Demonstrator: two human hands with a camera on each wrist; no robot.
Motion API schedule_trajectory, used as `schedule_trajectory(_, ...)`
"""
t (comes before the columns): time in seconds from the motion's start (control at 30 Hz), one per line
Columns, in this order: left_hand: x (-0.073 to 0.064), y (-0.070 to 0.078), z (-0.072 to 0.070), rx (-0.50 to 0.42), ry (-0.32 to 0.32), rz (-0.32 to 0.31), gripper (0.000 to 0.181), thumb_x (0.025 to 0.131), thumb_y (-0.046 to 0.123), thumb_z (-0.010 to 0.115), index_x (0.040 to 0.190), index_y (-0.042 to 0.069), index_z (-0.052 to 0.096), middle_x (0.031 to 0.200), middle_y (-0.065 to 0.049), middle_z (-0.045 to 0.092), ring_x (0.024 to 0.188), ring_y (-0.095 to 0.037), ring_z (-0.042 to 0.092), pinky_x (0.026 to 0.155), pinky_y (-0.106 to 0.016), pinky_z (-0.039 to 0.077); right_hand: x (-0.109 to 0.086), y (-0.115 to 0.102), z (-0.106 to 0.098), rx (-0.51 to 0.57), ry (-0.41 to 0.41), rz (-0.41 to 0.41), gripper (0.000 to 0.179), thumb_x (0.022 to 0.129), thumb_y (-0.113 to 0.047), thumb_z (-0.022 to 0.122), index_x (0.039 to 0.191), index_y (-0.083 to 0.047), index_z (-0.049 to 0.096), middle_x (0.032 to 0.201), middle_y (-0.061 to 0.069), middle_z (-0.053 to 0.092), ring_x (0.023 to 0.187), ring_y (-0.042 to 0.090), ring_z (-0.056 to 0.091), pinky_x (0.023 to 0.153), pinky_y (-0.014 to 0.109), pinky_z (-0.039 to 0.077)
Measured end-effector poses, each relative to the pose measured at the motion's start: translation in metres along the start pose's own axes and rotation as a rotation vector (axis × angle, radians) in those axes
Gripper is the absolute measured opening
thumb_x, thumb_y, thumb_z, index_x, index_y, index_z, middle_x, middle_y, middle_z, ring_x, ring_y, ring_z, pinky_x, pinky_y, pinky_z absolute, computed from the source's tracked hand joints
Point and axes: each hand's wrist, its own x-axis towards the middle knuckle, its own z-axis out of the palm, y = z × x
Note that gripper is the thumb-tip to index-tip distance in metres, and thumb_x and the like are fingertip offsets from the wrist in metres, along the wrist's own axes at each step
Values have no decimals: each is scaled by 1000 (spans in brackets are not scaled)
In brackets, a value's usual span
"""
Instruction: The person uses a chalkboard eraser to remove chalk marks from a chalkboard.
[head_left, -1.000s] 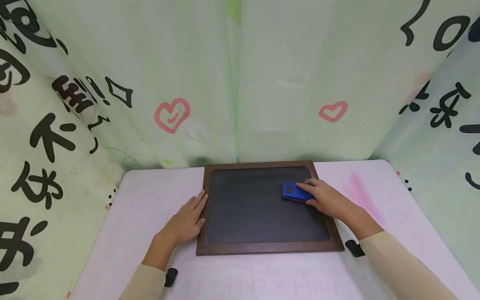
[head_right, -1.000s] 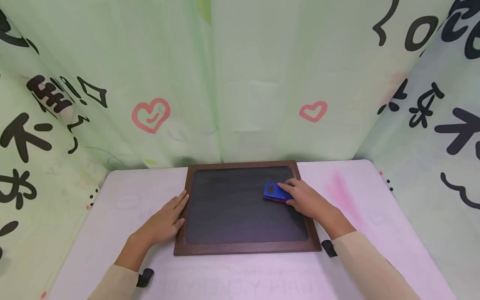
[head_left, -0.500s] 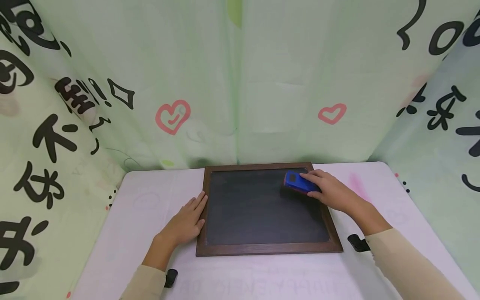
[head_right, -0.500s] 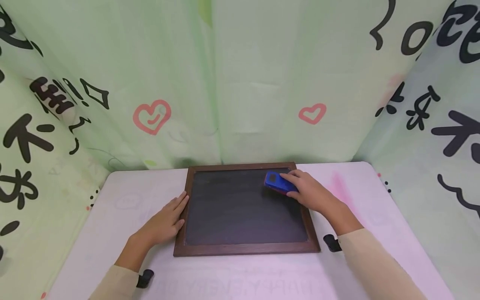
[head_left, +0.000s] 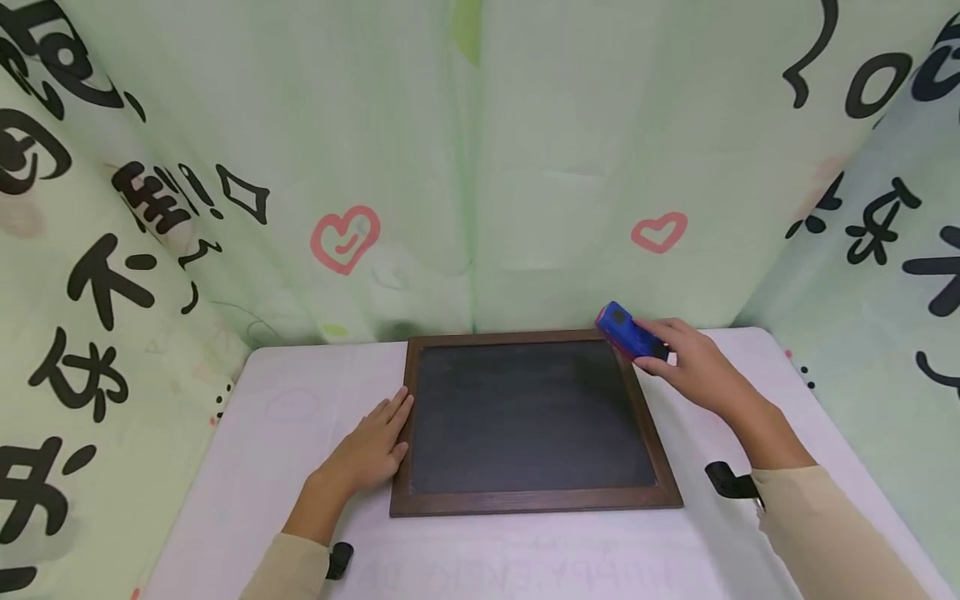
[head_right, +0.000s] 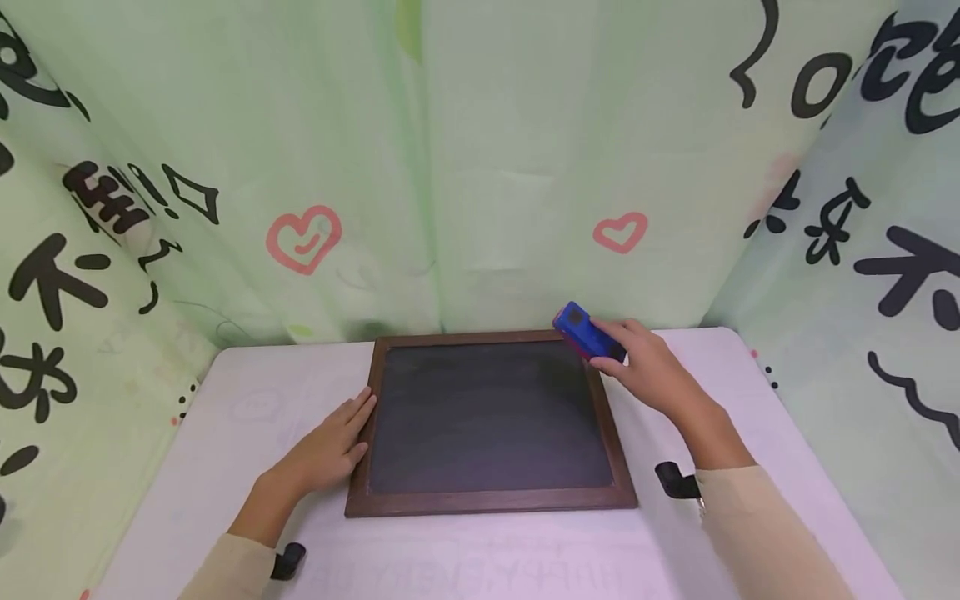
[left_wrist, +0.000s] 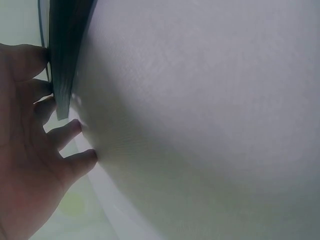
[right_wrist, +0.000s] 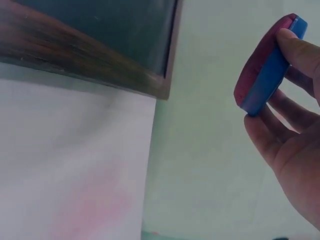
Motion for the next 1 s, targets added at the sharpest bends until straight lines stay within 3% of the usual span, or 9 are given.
schedule_trajectory(0.3, 0, -1, 1, 0, 18, 12, 68, 107, 21, 51, 166, 6, 20, 174, -10, 14, 158, -41, 21, 124, -63, 25, -20, 24, -11, 18, 65, 173, 72, 100, -32, 70, 155, 3, 40, 139, 37, 48, 113, 55, 56, 87, 67, 56)
schedule_trajectory(0.63, -2, -1, 4, -8, 26, 17, 69, 107, 21, 53, 165, 5, 20, 174, -11, 15, 157, -41, 22, 125, -62, 25, -44, 58, 0, -18, 127, 410, 78, 101, -40, 66, 156, 7, 35, 137, 47, 39, 117, 64, 46, 92, 77, 47)
schedule_trajectory(1.0, -2, 0, 3, -5, 35, 19, 69, 107, 20, 53, 165, 5, 21, 174, -11, 15, 157, -42, 22, 124, -62, 25, -65, 82, 25, -74, 60, 524, 75, 96, -28, 71, 148, 16, 38, 129, 48, 40, 112, 62, 45, 92, 76, 45)
